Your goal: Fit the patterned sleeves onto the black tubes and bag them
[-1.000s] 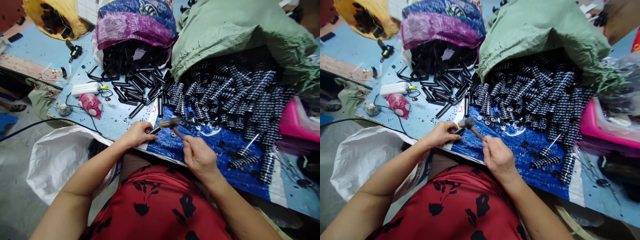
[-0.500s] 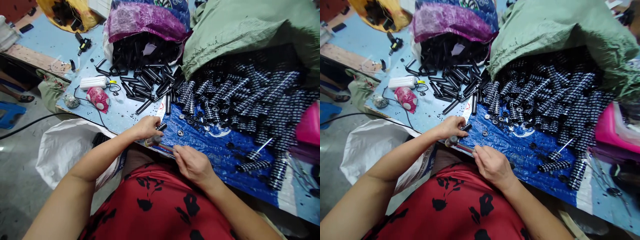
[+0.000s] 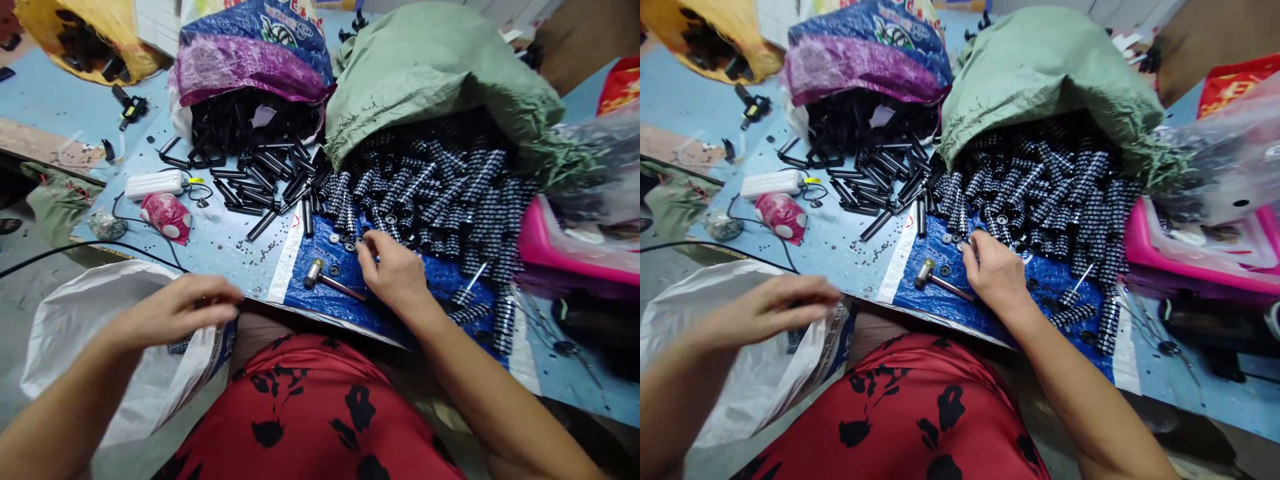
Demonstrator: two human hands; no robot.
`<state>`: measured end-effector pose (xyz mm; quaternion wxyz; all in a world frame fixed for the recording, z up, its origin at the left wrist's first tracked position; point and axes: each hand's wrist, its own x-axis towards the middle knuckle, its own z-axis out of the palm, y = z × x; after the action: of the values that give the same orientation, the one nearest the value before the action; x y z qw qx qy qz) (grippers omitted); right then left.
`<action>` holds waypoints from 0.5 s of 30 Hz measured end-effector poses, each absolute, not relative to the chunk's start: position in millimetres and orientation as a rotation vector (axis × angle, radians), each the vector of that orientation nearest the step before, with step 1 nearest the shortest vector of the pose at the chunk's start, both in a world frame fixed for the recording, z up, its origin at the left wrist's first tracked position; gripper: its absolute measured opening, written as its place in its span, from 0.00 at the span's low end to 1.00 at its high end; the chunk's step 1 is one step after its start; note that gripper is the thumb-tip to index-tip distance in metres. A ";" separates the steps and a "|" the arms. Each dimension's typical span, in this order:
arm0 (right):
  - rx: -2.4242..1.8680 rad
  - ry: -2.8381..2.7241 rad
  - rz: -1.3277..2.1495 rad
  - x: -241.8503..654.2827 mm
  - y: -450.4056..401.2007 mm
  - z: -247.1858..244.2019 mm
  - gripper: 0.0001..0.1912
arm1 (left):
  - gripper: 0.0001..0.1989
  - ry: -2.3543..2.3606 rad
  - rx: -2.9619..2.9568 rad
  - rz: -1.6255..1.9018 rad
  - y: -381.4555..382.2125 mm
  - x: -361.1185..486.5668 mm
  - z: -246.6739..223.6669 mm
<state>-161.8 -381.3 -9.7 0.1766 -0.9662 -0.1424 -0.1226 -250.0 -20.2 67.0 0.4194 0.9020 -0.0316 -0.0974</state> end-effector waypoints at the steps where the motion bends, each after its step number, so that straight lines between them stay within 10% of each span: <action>1: -2.813 -0.320 -0.302 -146.5 -375.6 -5.9 0.18 | 0.13 -0.175 2.337 -0.298 -35.1 -232.4 60.9; 15: -3.142 -0.286 0.137 -95.2 -338.1 7.2 0.15 | 0.06 0.076 2.666 0.208 -64.7 -125.9 -11.9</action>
<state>-95.2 -338.1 7.2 -0.0081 -0.9949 -0.0904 0.0434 -125.9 -64.7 -11.9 0.2310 0.9696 0.0275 0.0755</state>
